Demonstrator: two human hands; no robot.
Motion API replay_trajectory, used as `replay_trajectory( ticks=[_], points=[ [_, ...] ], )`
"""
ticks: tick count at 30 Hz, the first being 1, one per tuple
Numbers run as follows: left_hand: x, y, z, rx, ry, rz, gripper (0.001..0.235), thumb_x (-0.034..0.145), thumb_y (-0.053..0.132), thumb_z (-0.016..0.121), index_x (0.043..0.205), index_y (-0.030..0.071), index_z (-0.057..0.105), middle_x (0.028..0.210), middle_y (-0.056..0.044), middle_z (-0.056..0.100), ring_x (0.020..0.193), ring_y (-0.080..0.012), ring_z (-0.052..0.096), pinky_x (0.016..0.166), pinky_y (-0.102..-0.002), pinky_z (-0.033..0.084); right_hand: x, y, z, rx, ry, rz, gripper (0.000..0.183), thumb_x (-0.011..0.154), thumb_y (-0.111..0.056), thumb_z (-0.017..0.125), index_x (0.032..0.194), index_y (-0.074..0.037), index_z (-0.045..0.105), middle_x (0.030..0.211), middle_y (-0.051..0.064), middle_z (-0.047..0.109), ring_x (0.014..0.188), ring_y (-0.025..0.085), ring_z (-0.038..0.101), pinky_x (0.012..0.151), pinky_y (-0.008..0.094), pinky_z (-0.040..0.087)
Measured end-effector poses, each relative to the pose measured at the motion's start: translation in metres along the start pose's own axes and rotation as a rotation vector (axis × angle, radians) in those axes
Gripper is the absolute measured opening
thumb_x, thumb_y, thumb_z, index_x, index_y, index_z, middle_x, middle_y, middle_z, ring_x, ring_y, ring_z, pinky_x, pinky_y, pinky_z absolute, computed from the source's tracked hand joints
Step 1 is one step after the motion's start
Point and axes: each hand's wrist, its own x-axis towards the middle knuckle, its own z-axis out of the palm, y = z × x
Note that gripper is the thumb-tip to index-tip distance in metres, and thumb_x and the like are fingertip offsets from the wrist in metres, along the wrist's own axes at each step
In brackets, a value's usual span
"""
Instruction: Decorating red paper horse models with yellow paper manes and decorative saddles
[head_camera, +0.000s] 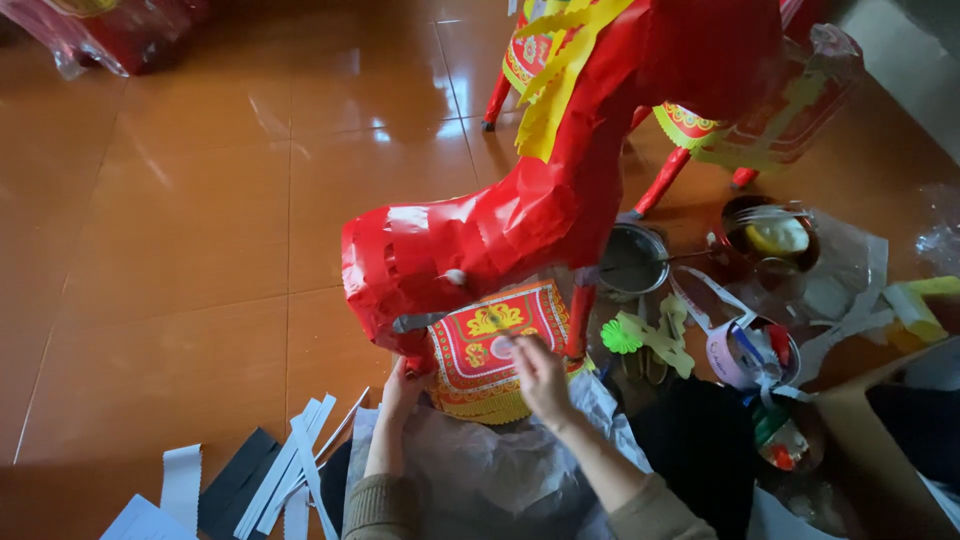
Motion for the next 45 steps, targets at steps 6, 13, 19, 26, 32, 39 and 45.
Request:
replay_trajectory(
  ticks=[6, 13, 19, 26, 32, 39, 45],
  points=[
    [-0.003, 0.004, -0.001, -0.093, 0.006, 0.034, 0.057, 0.072, 0.033, 0.085, 0.120, 0.019, 0.057, 0.113, -0.019, 0.069, 0.106, -0.0392, 0.065, 0.094, -0.052, 0.050, 0.012, 0.009, -0.094, -0.194, 0.318, 0.106, 0.016, 0.101, -0.006, 0.048, 0.108, -0.003, 0.062, 0.081, 0.011, 0.064, 0.067, 0.020, 0.061, 0.064, 0.033, 0.052],
    [0.007, -0.017, 0.002, -0.207, 0.019, 0.110, 0.051, 0.072, 0.020, 0.088, 0.109, 0.010, 0.055, 0.102, -0.023, 0.067, 0.093, -0.0356, 0.068, 0.086, -0.046, 0.055, 0.001, 0.021, -0.048, -0.139, 0.236, 0.132, 0.013, 0.094, -0.011, 0.061, 0.105, -0.003, 0.062, 0.074, 0.014, 0.067, 0.061, 0.024, 0.067, 0.055, 0.035, 0.055],
    [0.009, -0.013, 0.001, -0.152, -0.007, 0.008, 0.056, 0.069, 0.026, 0.089, 0.115, 0.013, 0.060, 0.112, -0.024, 0.067, 0.105, -0.0388, 0.066, 0.093, -0.050, 0.052, 0.005, 0.013, -0.023, -0.141, 0.020, -0.049, 0.007, 0.092, -0.015, 0.065, 0.094, -0.012, 0.071, 0.075, 0.008, 0.065, 0.068, 0.025, 0.068, 0.056, 0.032, 0.056],
    [0.008, -0.023, 0.008, -0.189, 0.013, 0.063, 0.050, 0.072, 0.015, 0.084, 0.116, 0.011, 0.060, 0.109, -0.025, 0.067, 0.102, -0.0411, 0.065, 0.089, -0.051, 0.053, -0.002, 0.037, -0.080, -0.164, 0.206, 0.148, 0.014, 0.099, -0.014, 0.055, 0.098, -0.006, 0.066, 0.075, 0.011, 0.068, 0.067, 0.018, 0.065, 0.062, 0.032, 0.053],
    [0.025, -0.042, 0.011, -0.134, 0.025, 0.000, 0.060, 0.067, 0.009, 0.082, 0.121, 0.015, 0.058, 0.110, -0.020, 0.067, 0.099, -0.0359, 0.067, 0.086, -0.049, 0.055, 0.033, 0.032, -0.142, -0.237, 0.269, 0.382, 0.021, 0.103, -0.012, 0.052, 0.114, -0.001, 0.066, 0.069, 0.011, 0.063, 0.056, 0.018, 0.059, 0.055, 0.031, 0.050],
    [0.035, -0.065, 0.008, -0.411, 0.028, -0.107, 0.059, 0.071, -0.007, 0.070, 0.125, 0.009, 0.054, 0.108, -0.018, 0.058, 0.095, -0.0302, 0.060, 0.085, -0.039, 0.056, 0.084, 0.154, -0.186, -0.944, -0.196, 0.605, 0.026, 0.097, -0.025, 0.052, 0.113, -0.011, 0.066, 0.096, 0.020, 0.071, 0.097, 0.039, 0.069, 0.080, 0.051, 0.055],
    [0.032, -0.070, -0.003, 0.169, 0.161, -0.048, 0.046, 0.064, 0.025, 0.088, 0.105, 0.018, 0.069, 0.092, -0.010, 0.073, 0.089, -0.0274, 0.071, 0.081, -0.042, 0.058, 0.104, 0.218, -0.173, -0.942, -0.296, 0.699, 0.034, 0.086, -0.015, 0.051, 0.112, -0.018, 0.072, 0.108, 0.012, 0.070, 0.106, 0.037, 0.066, 0.089, 0.047, 0.056]
  ],
)
